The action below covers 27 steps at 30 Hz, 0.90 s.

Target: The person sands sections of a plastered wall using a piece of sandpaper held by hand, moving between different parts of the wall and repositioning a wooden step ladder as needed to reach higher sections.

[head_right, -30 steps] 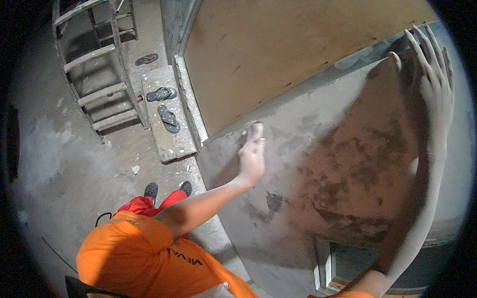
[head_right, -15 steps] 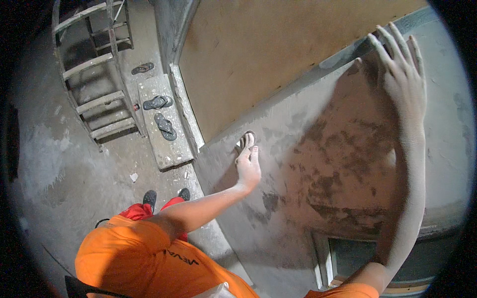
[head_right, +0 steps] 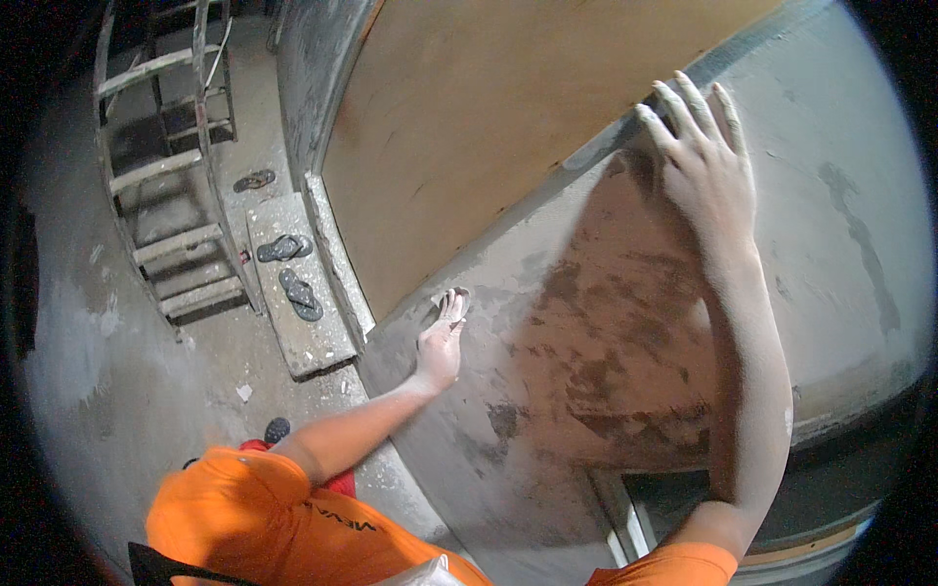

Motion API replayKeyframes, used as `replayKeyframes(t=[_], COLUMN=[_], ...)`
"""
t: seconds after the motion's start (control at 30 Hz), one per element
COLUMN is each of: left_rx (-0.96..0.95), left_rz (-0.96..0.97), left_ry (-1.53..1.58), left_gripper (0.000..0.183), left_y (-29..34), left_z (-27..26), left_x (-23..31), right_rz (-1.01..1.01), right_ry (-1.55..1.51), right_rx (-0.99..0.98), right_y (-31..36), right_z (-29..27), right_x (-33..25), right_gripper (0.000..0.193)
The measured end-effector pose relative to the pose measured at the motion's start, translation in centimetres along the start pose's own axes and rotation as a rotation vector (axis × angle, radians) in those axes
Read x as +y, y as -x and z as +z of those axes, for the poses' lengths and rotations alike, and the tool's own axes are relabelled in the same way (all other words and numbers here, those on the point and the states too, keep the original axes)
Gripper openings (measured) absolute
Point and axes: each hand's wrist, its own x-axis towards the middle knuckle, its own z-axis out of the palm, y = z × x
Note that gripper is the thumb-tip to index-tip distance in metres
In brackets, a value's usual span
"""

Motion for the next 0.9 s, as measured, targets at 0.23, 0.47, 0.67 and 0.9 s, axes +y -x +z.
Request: replayKeyframes(t=[0.23,0.47,0.67,0.9], left_rx=[-0.051,-0.251,-0.352,-0.679], left_rz=[0.239,0.704,0.786,1.343], left_ry=[-0.019,-0.013,0.014,-0.147], left_gripper=[0.057,0.052,0.046,0.049], left_y=[-2.6,-6.9,-5.3,-11.9], left_z=[3.4,0.7,1.1,2.3], left_x=[9.4,11.4,9.9,19.1], right_rz=[-0.018,0.531,0.844,1.106], right_ry=[0.063,-0.045,-0.001,-0.015], right_rx=[-0.027,-0.023,-0.136,-0.127], right_y=[-0.1,10.7,22.8,24.2], right_z=[0.4,-5.8,-8.3,-8.0], right_x=[-0.1,-2.8,-12.2,-15.9], right_gripper=[0.044,0.053,0.060,0.048])
